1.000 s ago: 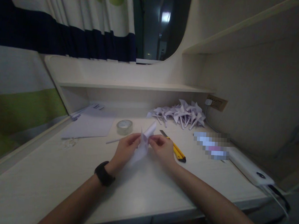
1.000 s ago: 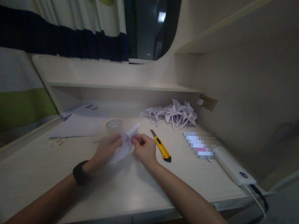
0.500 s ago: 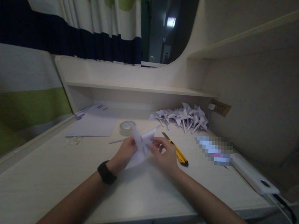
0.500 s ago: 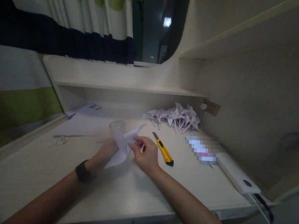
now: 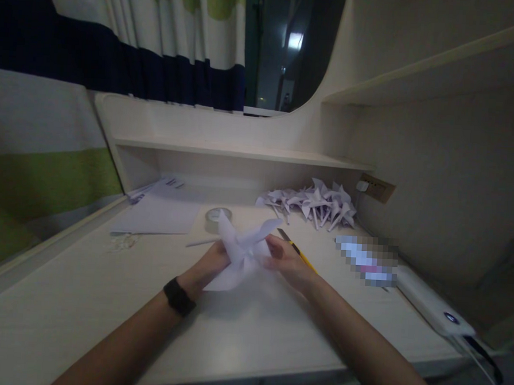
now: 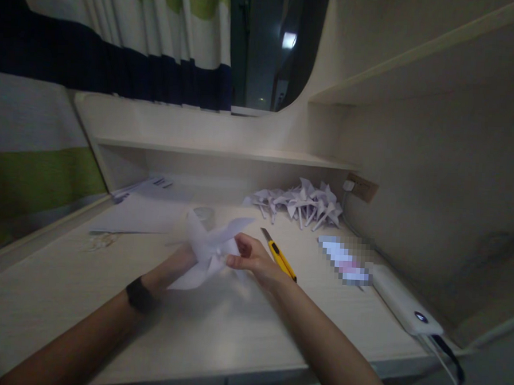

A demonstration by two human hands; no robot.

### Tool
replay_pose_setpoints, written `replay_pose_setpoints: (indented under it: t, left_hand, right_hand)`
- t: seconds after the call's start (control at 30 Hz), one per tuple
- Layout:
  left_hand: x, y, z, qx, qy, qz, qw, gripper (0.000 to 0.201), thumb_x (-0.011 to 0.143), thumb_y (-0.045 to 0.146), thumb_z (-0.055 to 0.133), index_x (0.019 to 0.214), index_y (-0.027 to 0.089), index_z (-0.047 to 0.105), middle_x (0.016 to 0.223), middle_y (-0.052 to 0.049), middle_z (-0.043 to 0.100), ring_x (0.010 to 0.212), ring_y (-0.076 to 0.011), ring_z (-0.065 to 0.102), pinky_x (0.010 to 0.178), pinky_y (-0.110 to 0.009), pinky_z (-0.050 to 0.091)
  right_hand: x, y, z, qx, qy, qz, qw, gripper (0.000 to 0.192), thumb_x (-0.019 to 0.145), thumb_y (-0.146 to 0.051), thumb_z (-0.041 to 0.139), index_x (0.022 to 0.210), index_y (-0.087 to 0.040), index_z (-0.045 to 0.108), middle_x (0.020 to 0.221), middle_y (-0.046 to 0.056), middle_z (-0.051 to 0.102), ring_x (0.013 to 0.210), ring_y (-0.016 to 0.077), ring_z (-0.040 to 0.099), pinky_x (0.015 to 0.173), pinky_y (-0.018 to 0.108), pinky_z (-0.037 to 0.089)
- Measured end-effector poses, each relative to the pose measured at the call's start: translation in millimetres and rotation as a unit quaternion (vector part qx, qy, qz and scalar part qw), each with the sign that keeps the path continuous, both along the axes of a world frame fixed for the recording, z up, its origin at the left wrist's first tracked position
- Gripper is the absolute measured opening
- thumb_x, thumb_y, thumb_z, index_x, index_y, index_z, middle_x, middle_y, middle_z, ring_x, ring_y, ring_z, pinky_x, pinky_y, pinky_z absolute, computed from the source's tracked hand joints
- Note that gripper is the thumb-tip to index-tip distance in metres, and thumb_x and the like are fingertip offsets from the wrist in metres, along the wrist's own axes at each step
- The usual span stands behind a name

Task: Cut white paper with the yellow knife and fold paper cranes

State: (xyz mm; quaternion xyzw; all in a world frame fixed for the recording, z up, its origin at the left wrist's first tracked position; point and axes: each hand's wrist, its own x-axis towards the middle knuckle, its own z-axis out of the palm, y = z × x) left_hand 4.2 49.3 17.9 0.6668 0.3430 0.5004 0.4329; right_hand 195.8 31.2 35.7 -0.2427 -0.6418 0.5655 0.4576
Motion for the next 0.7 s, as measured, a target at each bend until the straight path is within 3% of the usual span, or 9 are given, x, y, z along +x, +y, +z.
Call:
replay_pose_setpoints:
  t: [0.1, 0.27, 0.43, 0.57, 0.7]
  left_hand:
    - [3.3, -1.0, -2.6, -0.062, -0.038, -0.074, 0.995, 0.020, 0.077, 0.032, 0.068, 0.083, 0.013, 0.071, 0.087, -0.012, 0.071, 0.076, -0.0215, 0.064, 0.072, -0.035, 0.052]
    - [9.9, -5.3, -7.4, -0.068, -0.095, -0.111, 0.987, 0.021, 0.079, 0.032, 0.067, 0.089, 0.014, 0.068, 0.089, -0.009, 0.069, 0.077, -0.0186, 0.062, 0.077, -0.034, 0.050]
    - [12.7, -5.9, -10.4, -0.028, -0.070, -0.054, 0.996, 0.027, 0.080, 0.040, 0.064, 0.085, 0.014, 0.066, 0.086, -0.009, 0.068, 0.075, -0.0186, 0.060, 0.072, -0.031, 0.049]
    - [14.6, -6.1, -3.5, -0.019, -0.010, -0.001, 1.000, 0.029, 0.076, 0.043, 0.065, 0.076, 0.014, 0.064, 0.077, -0.007, 0.067, 0.069, -0.0191, 0.059, 0.067, -0.030, 0.048]
    - [14.5, -2.5, 0.8, -0.028, 0.020, 0.049, 0.998, 0.029, 0.073, 0.043, 0.065, 0.081, 0.015, 0.064, 0.080, -0.006, 0.068, 0.074, -0.0205, 0.060, 0.068, -0.029, 0.047]
  right_hand:
    - [-3.7, -1.0, 0.6, 0.001, -0.015, -0.022, 1.000, 0.049, 0.063, -0.043, 0.078, 0.105, -0.020, 0.067, 0.106, 0.007, 0.069, 0.098, 0.0243, 0.063, 0.090, 0.038, 0.047]
    - [-5.6, 2.1, -4.9, 0.005, -0.013, -0.064, 0.998, 0.035, 0.066, -0.037, 0.078, 0.095, -0.019, 0.070, 0.094, 0.004, 0.072, 0.088, 0.0210, 0.066, 0.085, 0.034, 0.049]
    - [-4.1, 9.2, -13.6, -0.010, -0.007, -0.066, 0.998, 0.033, 0.065, -0.034, 0.080, 0.093, -0.019, 0.072, 0.092, 0.004, 0.073, 0.084, 0.0205, 0.067, 0.082, 0.034, 0.050]
    - [-2.8, 18.1, -23.6, -0.025, 0.021, -0.072, 0.997, 0.034, 0.063, -0.033, 0.082, 0.092, -0.018, 0.073, 0.093, 0.004, 0.074, 0.083, 0.0204, 0.068, 0.082, 0.034, 0.050]
    - [-1.6, 22.7, -29.1, -0.075, 0.081, -0.074, 0.991, 0.035, 0.063, -0.032, 0.083, 0.092, -0.017, 0.072, 0.088, 0.004, 0.074, 0.075, 0.0179, 0.067, 0.071, 0.029, 0.052]
